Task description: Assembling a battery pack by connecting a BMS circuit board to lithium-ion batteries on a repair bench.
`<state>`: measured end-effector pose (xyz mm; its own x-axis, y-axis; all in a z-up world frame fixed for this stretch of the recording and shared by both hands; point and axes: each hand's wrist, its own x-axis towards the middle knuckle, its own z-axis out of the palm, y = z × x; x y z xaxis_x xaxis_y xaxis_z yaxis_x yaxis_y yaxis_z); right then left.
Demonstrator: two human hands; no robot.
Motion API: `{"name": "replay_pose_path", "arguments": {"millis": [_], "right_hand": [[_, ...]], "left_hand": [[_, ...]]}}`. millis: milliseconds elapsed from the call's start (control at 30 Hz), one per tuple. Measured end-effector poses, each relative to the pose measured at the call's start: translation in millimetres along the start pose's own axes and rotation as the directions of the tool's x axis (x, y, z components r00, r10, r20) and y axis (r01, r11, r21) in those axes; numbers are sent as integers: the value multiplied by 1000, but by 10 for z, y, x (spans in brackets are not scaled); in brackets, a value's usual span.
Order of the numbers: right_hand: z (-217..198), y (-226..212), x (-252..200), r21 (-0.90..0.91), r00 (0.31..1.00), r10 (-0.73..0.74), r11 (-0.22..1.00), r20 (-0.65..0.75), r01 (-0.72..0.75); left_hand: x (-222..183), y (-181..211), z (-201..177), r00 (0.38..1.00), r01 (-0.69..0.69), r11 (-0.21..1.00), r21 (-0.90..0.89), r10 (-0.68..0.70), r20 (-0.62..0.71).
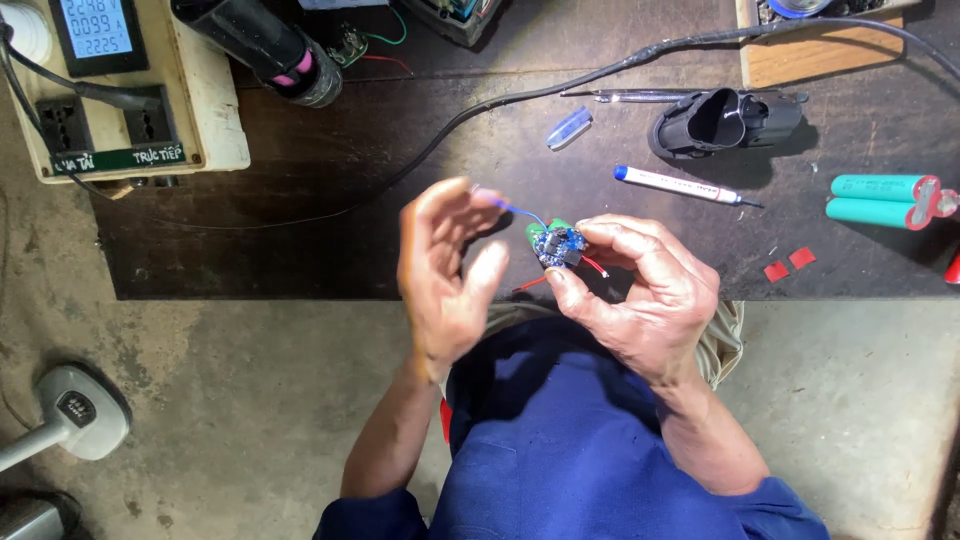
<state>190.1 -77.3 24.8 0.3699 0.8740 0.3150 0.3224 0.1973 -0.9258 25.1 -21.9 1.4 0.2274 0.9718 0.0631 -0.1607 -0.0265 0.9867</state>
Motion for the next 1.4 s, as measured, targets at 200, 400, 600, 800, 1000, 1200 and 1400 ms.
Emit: {"name": "replay_pose_path", "arguments": {"millis": [200,400,600,800,1000,1200,1400], "right_hand": [[59,1,-16,-62,999,-34,998,-22,32],[116,7,-70,-76,994,-51,996,-94,44],[162,16,-110,-50,988,-59,997,-142,52],[170,13,-148,10,981,-69,997,-180,72],[73,76,-127,93,989,-27,995,-149,41],[57,90,-108,75,989,-24,997,-144,35],[50,143,-132,61,989,-40,997,-145,49]], "left_hand": [[-172,-162,95,795,-492,636,594,606,10],[-124,0,404,771,-483,583,653,637,3],[-70,-84,441,737,-508,594,623,675,-42],[-3,-73,413,787,-529,695,488,617,-25],[7,-139,401,786,-552,697,457,618,7],[5,-78,383,801,-553,713,430,598,38],[50,-27,206,856,-518,804,293,491,165]]}}
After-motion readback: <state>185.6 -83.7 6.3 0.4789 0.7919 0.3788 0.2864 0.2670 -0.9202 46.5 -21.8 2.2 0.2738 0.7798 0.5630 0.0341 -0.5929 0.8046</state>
